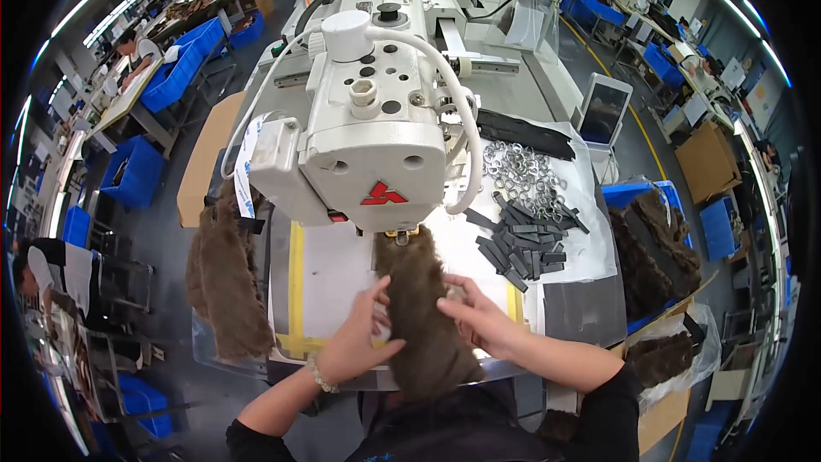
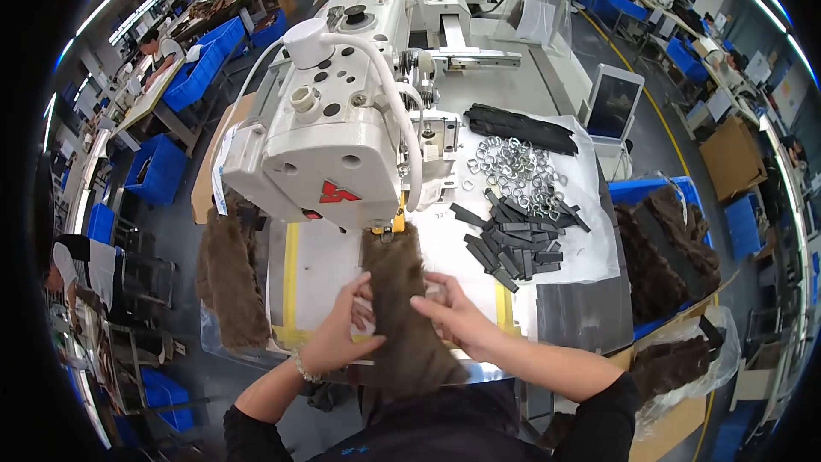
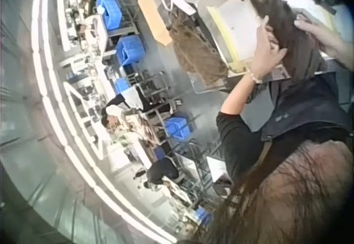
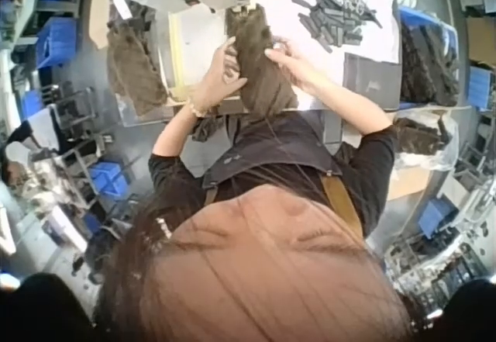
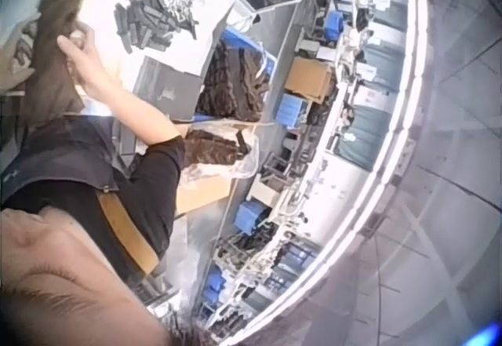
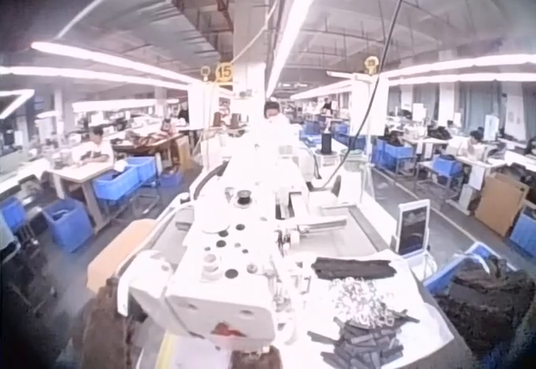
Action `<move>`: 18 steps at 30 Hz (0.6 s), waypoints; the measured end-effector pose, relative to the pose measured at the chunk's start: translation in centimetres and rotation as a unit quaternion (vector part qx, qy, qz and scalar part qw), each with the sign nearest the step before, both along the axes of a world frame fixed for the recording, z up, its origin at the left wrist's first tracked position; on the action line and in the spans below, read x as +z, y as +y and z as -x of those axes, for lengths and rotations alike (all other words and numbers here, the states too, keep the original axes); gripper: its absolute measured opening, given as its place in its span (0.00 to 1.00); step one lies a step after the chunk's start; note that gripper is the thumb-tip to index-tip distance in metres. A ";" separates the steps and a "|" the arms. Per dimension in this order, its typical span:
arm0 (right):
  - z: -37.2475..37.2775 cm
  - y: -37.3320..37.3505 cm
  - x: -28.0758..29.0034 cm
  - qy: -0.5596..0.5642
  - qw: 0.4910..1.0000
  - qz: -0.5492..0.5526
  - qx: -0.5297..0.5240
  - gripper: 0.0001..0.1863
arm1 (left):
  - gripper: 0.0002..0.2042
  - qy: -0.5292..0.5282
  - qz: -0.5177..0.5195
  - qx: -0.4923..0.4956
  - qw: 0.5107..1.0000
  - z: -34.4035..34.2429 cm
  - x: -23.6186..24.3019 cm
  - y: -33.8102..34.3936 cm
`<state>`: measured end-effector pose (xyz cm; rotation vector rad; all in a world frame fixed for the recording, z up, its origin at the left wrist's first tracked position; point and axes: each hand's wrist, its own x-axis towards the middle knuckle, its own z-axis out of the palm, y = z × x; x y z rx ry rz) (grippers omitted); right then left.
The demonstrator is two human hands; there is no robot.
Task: Sewing pieces of fur and metal hardware onto black fabric straps using an industrial sewing machine.
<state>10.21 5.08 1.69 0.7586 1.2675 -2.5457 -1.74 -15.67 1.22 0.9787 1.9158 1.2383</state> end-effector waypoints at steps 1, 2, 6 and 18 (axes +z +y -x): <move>0.2 -0.6 -0.9 0.002 0.999 -0.033 0.021 0.32 | 0.46 -0.102 -0.002 -0.016 0.995 -0.8 0.1 -0.1; 0.4 -1.0 -1.4 0.005 0.997 -0.067 0.042 0.31 | 0.46 -0.102 -0.002 -0.017 0.995 -1.3 0.5 0.0; -0.4 -1.3 -2.5 0.134 0.980 -0.110 0.094 0.30 | 0.45 0.066 0.004 -0.035 0.997 -1.4 0.0 -0.6; -1.9 1.2 -0.1 0.114 0.755 -0.328 0.556 0.28 | 0.42 -0.467 -0.058 0.053 0.881 0.4 0.7 2.8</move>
